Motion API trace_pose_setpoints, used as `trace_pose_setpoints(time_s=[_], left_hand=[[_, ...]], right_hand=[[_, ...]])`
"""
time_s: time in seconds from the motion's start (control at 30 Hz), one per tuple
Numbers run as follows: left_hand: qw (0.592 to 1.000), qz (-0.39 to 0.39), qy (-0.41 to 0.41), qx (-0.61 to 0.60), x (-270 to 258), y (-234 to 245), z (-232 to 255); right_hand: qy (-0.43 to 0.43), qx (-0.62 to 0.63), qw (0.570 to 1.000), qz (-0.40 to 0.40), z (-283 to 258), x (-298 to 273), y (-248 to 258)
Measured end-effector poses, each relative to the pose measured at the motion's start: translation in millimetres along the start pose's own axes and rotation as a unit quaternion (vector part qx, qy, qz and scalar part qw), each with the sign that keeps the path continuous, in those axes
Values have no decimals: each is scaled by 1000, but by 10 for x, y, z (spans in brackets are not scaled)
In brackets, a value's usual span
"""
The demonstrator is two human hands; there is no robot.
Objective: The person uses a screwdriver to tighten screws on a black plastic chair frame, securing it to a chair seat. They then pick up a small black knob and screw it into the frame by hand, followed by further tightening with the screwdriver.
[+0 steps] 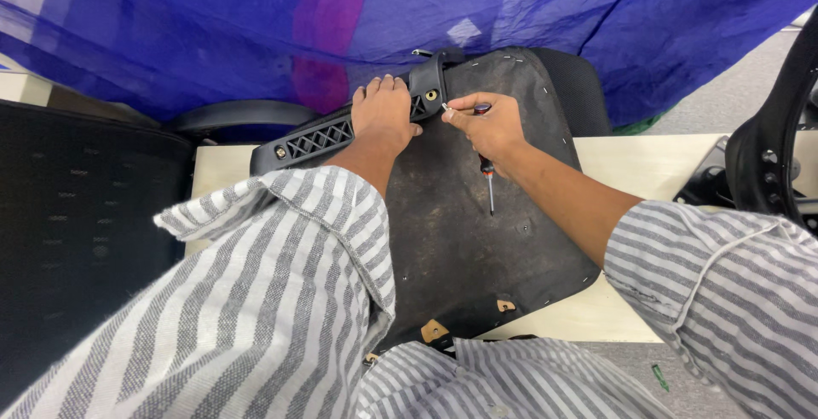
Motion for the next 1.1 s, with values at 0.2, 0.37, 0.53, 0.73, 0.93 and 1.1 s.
trace_pose_setpoints(time_s=[0.2,0.37,0.53,0.73,0.93,1.1], left_hand=[[1000,-4,-22,9,188,-237,5],[996,41,-72,43,236,-230,45],[998,36,-52,16,106,-164,18],[998,-60,-19,-23,248,-11,-96],[987,-161,20,3,349,-35,-152],[979,-177,0,96,367,-29,-126]], right_hand=[[-23,1,1000,6,8,86,-17],[-30,-36,999,1,-3,138,19],[-15,-27,1000,-6,-10,243,11],[-26,-26,999,-6,14,282,65],[-32,-37,999,3,-7,266,165],[-38,-44,998,-10,-45,185,171]])
Point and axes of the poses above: each hand's wrist, its own x-axis towards the middle knuckle, its own y-axis out of the back of the hand, z = x × y, the point moved 7 cm from there along x, towards the middle knuckle, and after that the axes turned 11 degrees about y, right-handed, at the moved point
